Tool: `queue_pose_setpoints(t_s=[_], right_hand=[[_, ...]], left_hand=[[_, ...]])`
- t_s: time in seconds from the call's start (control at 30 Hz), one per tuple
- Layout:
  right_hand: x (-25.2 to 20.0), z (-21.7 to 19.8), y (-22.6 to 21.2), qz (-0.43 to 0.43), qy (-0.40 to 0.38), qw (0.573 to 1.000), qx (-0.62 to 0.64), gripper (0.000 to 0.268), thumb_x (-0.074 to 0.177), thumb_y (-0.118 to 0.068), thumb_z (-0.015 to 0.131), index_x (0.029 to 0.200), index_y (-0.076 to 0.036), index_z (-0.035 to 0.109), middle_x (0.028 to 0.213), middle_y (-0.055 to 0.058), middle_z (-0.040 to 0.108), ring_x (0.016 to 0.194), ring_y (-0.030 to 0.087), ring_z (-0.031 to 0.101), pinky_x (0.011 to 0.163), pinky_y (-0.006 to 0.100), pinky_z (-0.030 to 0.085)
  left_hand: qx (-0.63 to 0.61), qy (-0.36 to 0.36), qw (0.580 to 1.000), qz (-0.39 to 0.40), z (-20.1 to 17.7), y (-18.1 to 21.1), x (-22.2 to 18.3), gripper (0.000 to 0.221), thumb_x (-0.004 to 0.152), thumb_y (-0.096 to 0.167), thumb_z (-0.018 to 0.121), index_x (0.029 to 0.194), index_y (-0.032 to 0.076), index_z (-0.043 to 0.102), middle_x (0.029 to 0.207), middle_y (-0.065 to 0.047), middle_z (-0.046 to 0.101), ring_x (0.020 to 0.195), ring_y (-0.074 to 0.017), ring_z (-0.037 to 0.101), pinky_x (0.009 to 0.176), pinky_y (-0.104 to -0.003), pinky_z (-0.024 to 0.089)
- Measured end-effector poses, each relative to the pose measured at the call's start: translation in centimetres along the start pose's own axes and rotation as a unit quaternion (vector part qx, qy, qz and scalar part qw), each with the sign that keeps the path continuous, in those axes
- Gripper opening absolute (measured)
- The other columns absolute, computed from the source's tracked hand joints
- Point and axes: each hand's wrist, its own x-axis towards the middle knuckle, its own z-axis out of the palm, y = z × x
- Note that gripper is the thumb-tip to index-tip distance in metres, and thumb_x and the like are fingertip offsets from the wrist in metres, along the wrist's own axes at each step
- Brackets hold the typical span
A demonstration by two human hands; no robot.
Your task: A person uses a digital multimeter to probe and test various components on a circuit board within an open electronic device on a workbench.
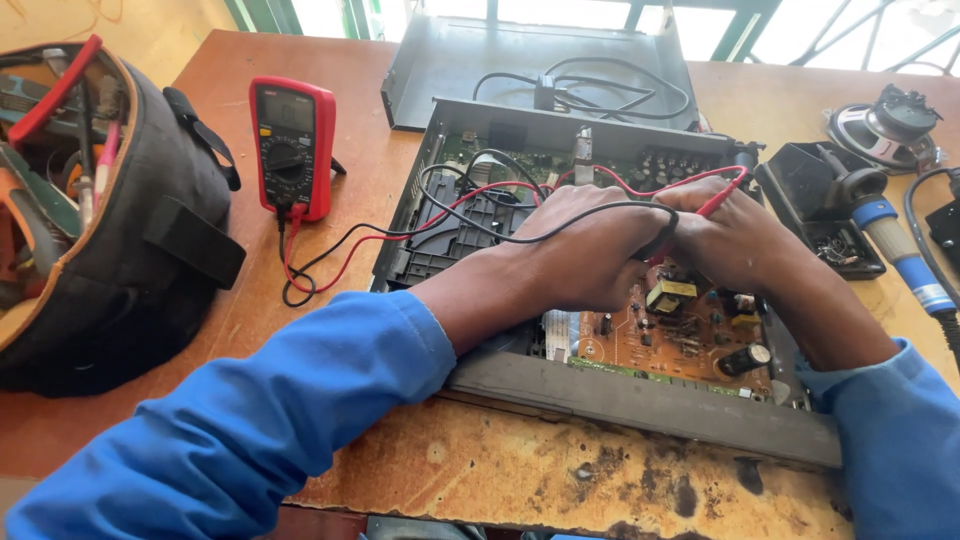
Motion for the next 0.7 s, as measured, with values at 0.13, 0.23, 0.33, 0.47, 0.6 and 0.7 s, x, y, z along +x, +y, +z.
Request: queue_pose_setpoints(t_s=[0.13, 0.23, 0.33, 0.47, 0.6, 0.7], right_hand=[[0.0, -0.1, -0.3, 0.007, 0.000, 1.000, -0.022, 0.009, 0.094, -0.006, 0.067, 0.090, -0.001, 0.061, 0.086, 0.013, 0.067, 0.072, 0.035, 0.062, 0.069, 0.049, 0.052], [0.7, -1.2, -1.5, 0.110, -0.047, 0.991, 0.058, 0.016, 0.091, -0.009, 0.060, 0.076, -0.003, 0.056, 0.073, 0.008, 0.063, 0.066, 0.026, 0.052, 0.059, 0.042, 0.041], [1.0, -1.5, -2.0, 0.083, -0.037, 0.995, 0.037, 0.018, 0.094, -0.009, 0.061, 0.078, -0.002, 0.059, 0.077, 0.011, 0.066, 0.067, 0.028, 0.059, 0.060, 0.044, 0.046], [1.9, -2.4, -3.4, 0.389, 0.002, 0.870, 0.303, 0.033, 0.093, -0.024, 0.061, 0.067, -0.008, 0.073, 0.057, 0.013, 0.063, 0.059, 0.025, 0.060, 0.062, 0.040, 0.045], [1.8, -2.4, -3.3, 0.386, 0.006, 0.870, 0.308, 0.032, 0.092, -0.022, 0.059, 0.067, -0.008, 0.072, 0.058, 0.012, 0.063, 0.060, 0.023, 0.059, 0.062, 0.040, 0.046], [1.6, -2.1, -3.0, 0.378, 0.008, 0.870, 0.317, 0.031, 0.093, -0.020, 0.058, 0.068, -0.009, 0.073, 0.060, 0.011, 0.066, 0.062, 0.021, 0.060, 0.062, 0.038, 0.046]], left_hand=[[0.010, -0.024, 1.000, -0.011, -0.5, 0.2, 0.1, 0.019, 0.069, 0.020, 0.066, 0.087, 0.020, 0.068, 0.077, -0.012, 0.072, 0.068, -0.0475, 0.061, 0.052, -0.055, 0.043], [0.012, -0.024, 1.000, -0.008, -0.6, 0.3, 0.1, 0.019, 0.068, 0.019, 0.064, 0.087, 0.024, 0.067, 0.078, -0.010, 0.073, 0.070, -0.0476, 0.062, 0.051, -0.056, 0.044], [0.012, -0.019, 1.000, 0.008, -0.7, 0.3, -0.1, 0.022, 0.068, 0.019, 0.060, 0.088, 0.021, 0.067, 0.076, -0.011, 0.071, 0.068, -0.0460, 0.062, 0.050, -0.057, 0.043], [0.009, 0.002, 1.000, -0.009, -0.9, 0.5, -0.2, 0.018, 0.080, 0.031, 0.071, 0.088, 0.015, 0.072, 0.072, -0.009, 0.071, 0.075, -0.0385, 0.074, 0.067, -0.048, 0.057], [0.024, -0.014, 0.999, -0.021, -0.1, -0.3, 0.2, 0.025, 0.081, 0.036, 0.072, 0.093, 0.014, 0.071, 0.074, -0.011, 0.071, 0.078, -0.0408, 0.073, 0.069, -0.052, 0.057], [0.033, -0.012, 0.999, -0.024, -0.1, -0.2, 0.2, 0.026, 0.082, 0.037, 0.073, 0.095, 0.014, 0.071, 0.075, -0.011, 0.071, 0.080, -0.0403, 0.074, 0.070, -0.052, 0.057]])
